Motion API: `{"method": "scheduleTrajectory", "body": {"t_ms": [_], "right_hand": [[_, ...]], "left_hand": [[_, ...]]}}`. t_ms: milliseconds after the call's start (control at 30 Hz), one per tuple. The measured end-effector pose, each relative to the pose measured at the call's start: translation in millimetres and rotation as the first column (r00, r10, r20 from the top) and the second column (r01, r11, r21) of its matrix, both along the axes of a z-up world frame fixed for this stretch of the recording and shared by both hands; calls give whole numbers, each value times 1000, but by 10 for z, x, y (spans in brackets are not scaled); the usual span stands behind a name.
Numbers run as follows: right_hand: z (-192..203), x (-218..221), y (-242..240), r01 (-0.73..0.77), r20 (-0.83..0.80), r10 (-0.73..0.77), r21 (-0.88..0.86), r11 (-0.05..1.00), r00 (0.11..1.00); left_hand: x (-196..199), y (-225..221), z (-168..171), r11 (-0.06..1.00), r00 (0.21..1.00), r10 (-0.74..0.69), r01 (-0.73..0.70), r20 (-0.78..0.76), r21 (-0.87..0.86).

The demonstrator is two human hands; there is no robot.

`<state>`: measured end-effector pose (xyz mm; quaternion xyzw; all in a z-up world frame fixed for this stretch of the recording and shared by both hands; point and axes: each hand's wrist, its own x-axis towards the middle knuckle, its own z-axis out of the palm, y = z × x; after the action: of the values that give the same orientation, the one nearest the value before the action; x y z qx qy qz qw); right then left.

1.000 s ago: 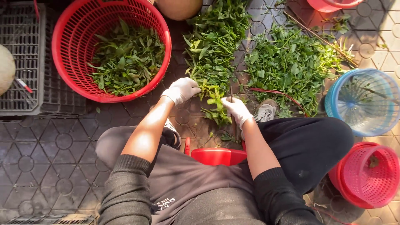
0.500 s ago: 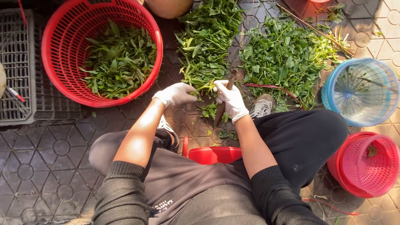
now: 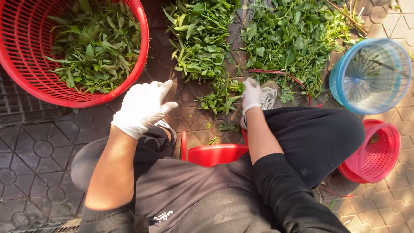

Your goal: Sorting and cleaning leafy greens by hand, removing stems and placing leaves into a basket.

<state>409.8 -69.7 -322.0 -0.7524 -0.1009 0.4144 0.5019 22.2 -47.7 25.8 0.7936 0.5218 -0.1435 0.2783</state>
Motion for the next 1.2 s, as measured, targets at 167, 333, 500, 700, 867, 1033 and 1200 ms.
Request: {"method": "scheduleTrajectory", "body": {"t_ms": [167, 333, 500, 700, 867, 1033, 1200], "right_hand": [[358, -392, 250, -460, 219, 531, -303, 834, 818], [-369, -156, 604, -548, 271, 818, -632, 548, 507], [854, -328, 578, -620, 75, 620, -26, 784, 781], [1893, -716, 297, -375, -130, 403, 196, 906, 906], [1548, -580, 203, -207, -316, 279, 244, 948, 907], [2372, -719, 83, -227, -440, 284, 178, 957, 852], [1729, -770, 94, -364, -490, 452, 269, 892, 745]], "left_hand": [[95, 47, -39, 1000, 1000, 1, -1, -8, 12], [222, 73, -268, 1000, 1000, -7, 7, -12, 2], [401, 278, -459, 948, 994, -101, 85, 34, 308], [1186, 654, -648, 999, 992, 14, -18, 128, 30], [1311, 590, -1422, 975, 921, 164, -96, 355, -202], [1177, 566, -1398, 972, 948, 222, -196, 227, -130], [1090, 455, -1649, 953, 986, 68, -110, 155, 282]]}}
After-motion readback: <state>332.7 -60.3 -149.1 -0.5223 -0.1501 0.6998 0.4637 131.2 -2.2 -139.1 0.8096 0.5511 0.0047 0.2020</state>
